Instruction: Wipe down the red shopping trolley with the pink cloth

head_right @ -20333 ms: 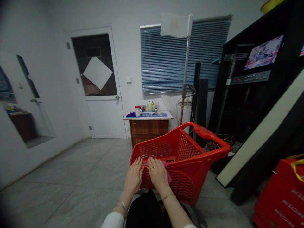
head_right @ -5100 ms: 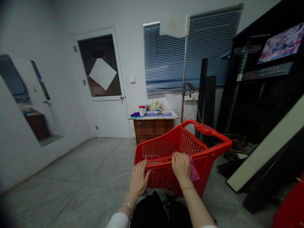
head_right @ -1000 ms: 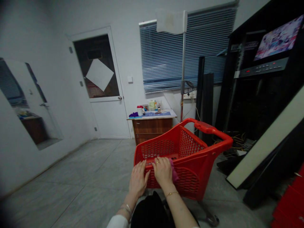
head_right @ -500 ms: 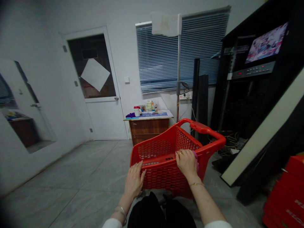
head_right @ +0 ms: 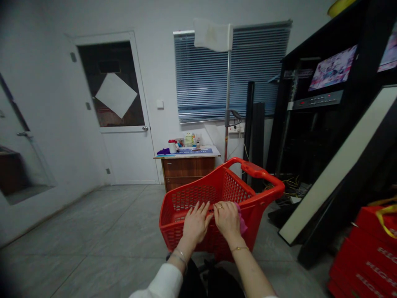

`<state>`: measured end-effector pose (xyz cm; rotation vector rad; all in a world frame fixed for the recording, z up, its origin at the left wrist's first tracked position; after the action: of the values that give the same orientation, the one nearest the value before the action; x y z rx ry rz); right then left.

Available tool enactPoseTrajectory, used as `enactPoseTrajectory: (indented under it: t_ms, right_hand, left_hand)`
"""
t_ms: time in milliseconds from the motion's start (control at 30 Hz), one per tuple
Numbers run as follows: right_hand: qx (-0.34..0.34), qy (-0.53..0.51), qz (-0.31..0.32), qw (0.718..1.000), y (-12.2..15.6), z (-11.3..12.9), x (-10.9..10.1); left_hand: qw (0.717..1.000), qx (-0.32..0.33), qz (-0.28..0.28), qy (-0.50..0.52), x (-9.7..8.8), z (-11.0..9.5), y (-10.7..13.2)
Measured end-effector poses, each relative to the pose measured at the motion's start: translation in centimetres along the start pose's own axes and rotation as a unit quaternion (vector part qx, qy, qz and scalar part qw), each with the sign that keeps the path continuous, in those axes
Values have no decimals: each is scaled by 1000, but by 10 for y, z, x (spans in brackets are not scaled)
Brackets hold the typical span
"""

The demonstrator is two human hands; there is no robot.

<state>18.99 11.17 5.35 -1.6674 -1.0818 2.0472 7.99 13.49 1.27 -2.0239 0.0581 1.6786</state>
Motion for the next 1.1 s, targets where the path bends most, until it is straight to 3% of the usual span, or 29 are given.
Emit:
enactPoseTrajectory:
  t_ms: [133, 233, 333, 533, 733, 933, 1100]
  right_hand:
    - [-1, -19, 5, 1000, 0, 17, 3]
    - [-48, -14, 33, 998, -2, 29, 1]
    - [-81, 6, 52, 995, -4, 25, -10]
    - [-74, 28, 50, 996, -10, 3, -38]
    - [-66, 16, 24, 997, -7, 25, -43]
    - [-49, 3, -18, 999, -8, 46, -36]
    - [-52, 11, -12, 999, -8, 60, -28]
  left_hand:
    - [1000, 12, -7, -22, -5, 8, 8]
    - [999, 12, -13, -37, -12, 20, 13]
    - [999, 11, -17, -42, -18, 35, 20]
    - [999, -4, -15, -45, -25, 63, 42]
    - [999, -14, -12, -45, -38, 80, 70]
    - [993, -91, -48, -56, -52, 71, 81]
    - [991, -99, -71, -48, -45, 50, 75]
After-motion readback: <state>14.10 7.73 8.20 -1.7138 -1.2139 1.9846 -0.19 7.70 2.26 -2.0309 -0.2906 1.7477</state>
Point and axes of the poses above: each hand's wrist, its own y-axis away from the middle knuckle, its own x-axis out of the palm, z = x × y, the point moved 10 cm from there along -y, towards the middle knuckle, and after that the axes turned 14 degrees about z, right-handed, at the moved point
